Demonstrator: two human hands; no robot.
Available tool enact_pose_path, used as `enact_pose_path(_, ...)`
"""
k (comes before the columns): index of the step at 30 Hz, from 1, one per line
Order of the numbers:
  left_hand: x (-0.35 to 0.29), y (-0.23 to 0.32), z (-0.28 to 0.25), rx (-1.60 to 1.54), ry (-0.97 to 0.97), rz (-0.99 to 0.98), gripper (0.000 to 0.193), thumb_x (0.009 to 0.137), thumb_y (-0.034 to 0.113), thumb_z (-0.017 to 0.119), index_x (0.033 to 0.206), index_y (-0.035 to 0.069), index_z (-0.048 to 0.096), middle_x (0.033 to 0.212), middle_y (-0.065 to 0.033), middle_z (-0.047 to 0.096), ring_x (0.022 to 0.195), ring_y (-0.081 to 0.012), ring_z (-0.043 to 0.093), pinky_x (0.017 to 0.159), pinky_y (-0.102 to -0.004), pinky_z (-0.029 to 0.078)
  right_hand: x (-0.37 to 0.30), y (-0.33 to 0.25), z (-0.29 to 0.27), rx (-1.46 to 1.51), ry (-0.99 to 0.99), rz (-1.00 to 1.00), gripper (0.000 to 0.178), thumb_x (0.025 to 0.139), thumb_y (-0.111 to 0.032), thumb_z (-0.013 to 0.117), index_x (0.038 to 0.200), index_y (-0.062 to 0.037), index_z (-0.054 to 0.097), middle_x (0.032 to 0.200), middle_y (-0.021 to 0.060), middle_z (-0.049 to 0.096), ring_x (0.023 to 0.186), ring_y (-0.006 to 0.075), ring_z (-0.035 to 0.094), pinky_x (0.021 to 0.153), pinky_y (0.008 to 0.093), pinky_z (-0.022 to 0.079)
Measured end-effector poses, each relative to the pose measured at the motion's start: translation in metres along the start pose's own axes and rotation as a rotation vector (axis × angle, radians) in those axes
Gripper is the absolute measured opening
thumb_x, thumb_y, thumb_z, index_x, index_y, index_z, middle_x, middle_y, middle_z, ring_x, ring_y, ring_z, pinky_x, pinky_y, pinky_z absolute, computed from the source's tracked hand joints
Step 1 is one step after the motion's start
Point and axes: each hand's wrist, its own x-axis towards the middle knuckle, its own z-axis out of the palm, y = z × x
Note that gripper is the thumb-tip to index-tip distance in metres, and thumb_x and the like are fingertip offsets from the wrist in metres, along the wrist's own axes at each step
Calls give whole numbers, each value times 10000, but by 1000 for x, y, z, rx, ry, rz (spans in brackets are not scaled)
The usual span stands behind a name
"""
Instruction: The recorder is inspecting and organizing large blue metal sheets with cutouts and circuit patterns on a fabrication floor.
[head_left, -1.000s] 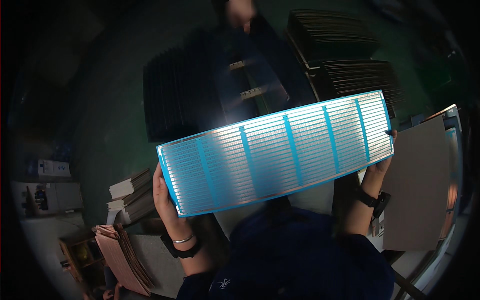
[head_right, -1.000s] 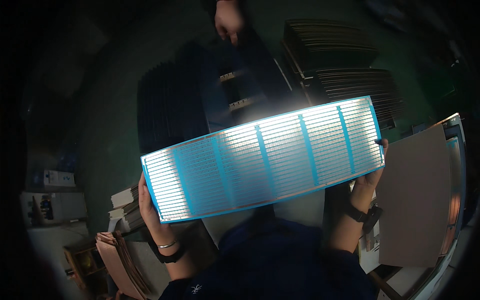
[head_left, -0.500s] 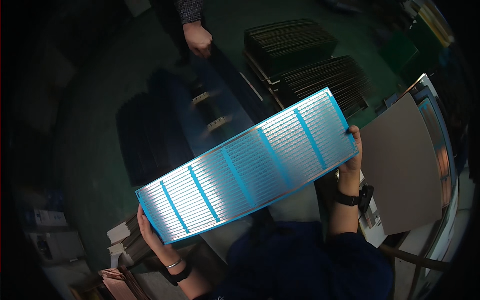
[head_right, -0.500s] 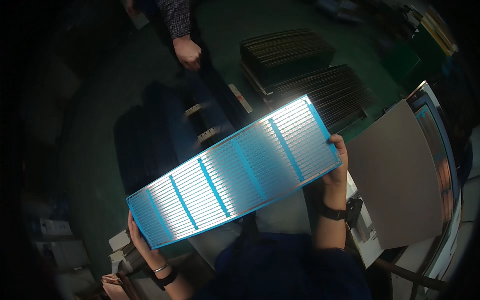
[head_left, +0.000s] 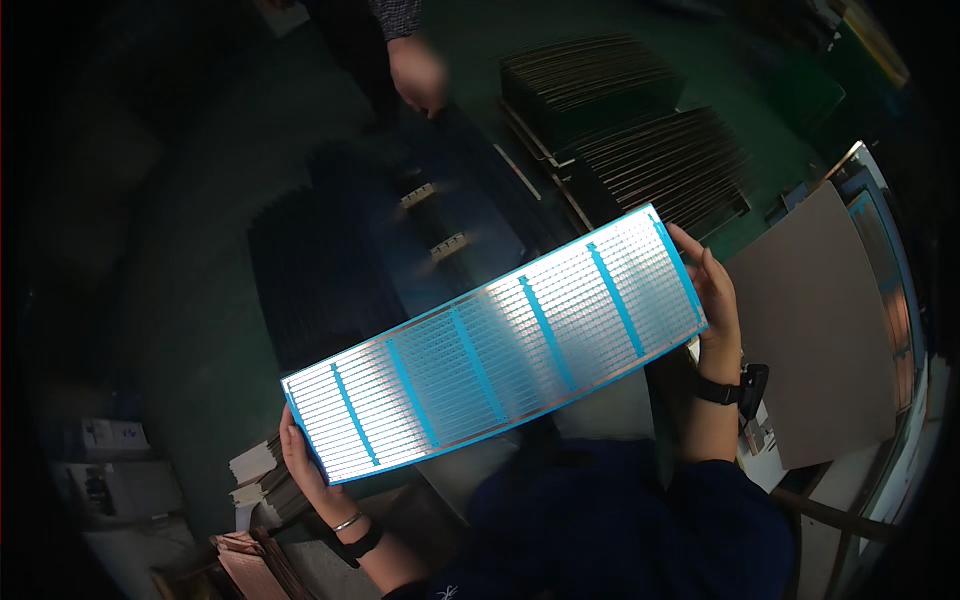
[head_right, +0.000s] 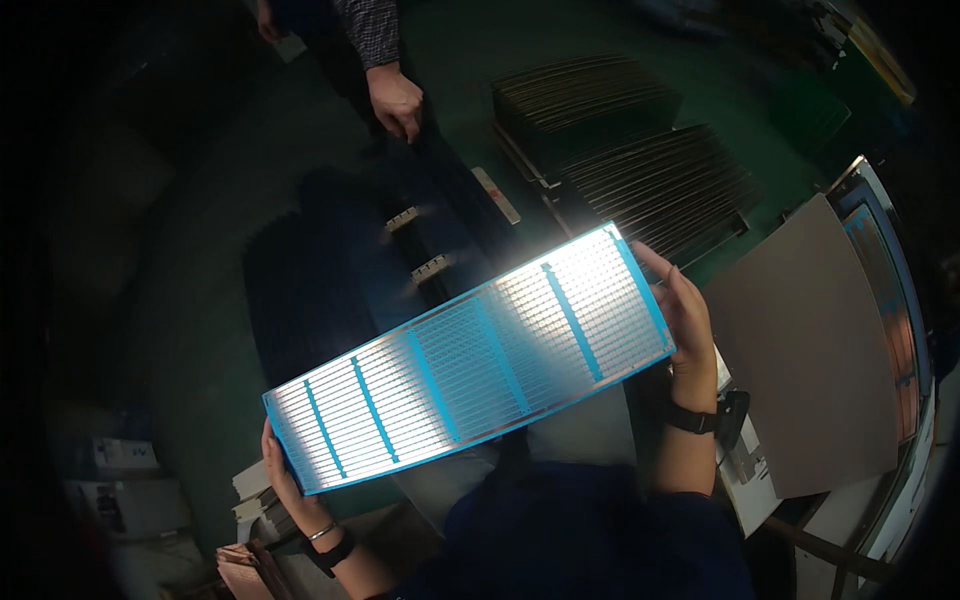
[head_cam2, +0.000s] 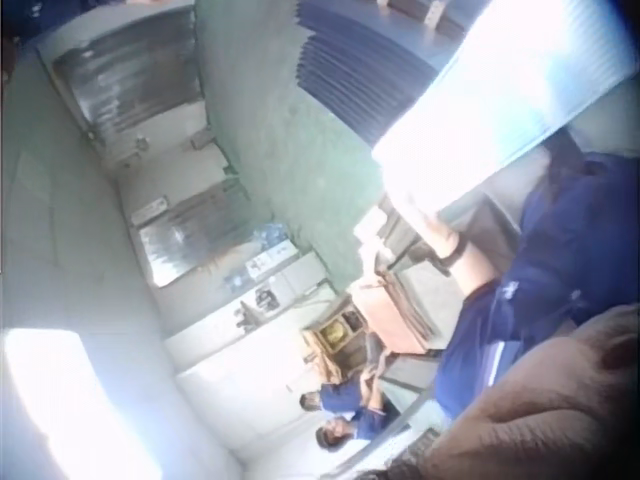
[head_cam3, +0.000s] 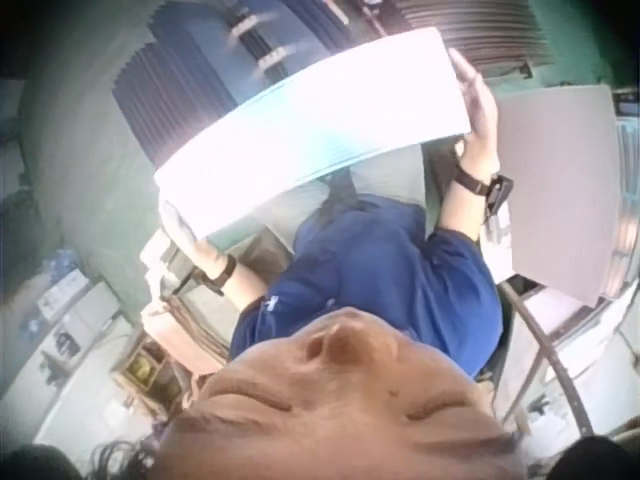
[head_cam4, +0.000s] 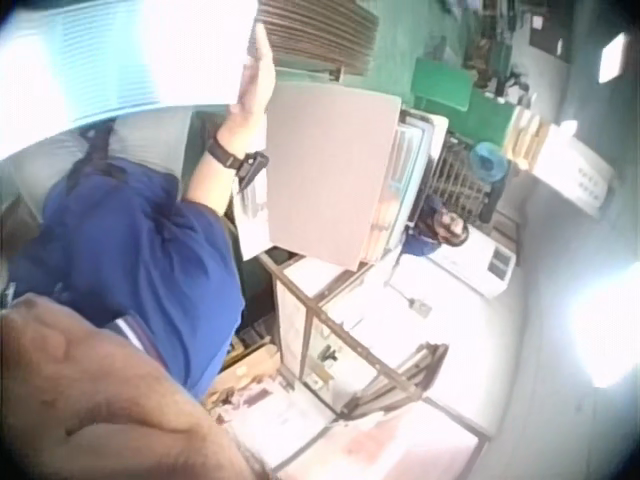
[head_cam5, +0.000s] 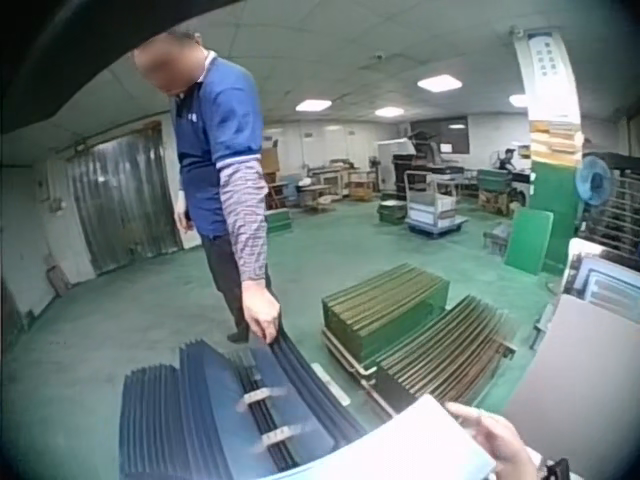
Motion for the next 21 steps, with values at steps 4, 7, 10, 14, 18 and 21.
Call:
enact_pose_path(4,1,3,9,-46,31,-42,378,945,190,436,1248,-36,438,1130,-139,580,993,-182,589,869,-303,487,-25,9,-28,-150,102,298,380,869,-272,573,1023,76,576,929,156,645,767,181,642,683,261,515)
enact_pose_path(7,-3,2,11,-217,52,-35,439,970,254,350,1333,8,330,1112,-164,586,961,-203,608,812,-315,526,-23,15,-5,-134,168,138,365,888,-306,535,979,43,591,878,128,650,773,163,637,665,259,516)
enact_pose_path(10,4,-12,-11,-603,-266,-19,435,980,270,324,1360,61,301,1122,-181,574,898,-252,628,715,-305,563,-19,17,18,-2,310,-91,349,910,-319,479,989,5,579,880,107,639,733,150,622,637,262,516)
enact_pose_path(14,1,-18,11,-460,-85,-44,438,962,240,389,1332,15,322,1080,-212,586,813,-241,636,644,-288,559,-14,17,19,31,336,-211,348,896,-253,511,1129,5,496,1024,118,589,844,174,599,742,280,499)
enact_pose_path(18,-5,-23,20,-284,-53,-130,427,944,195,438,1311,-5,350,1085,-213,578,829,-228,633,659,-287,567,-11,31,41,-408,226,-214,471,770,-111,700,1175,1,486,1066,65,549,923,119,531,797,254,443)
enact_pose_path(21,-6,-27,23,-207,-59,-197,412,937,191,455,1292,-5,382,1087,-210,581,846,-228,631,669,-294,563,0,60,68,-744,417,-120,307,802,-121,681,1055,12,569,955,59,600,815,131,571,735,261,468)
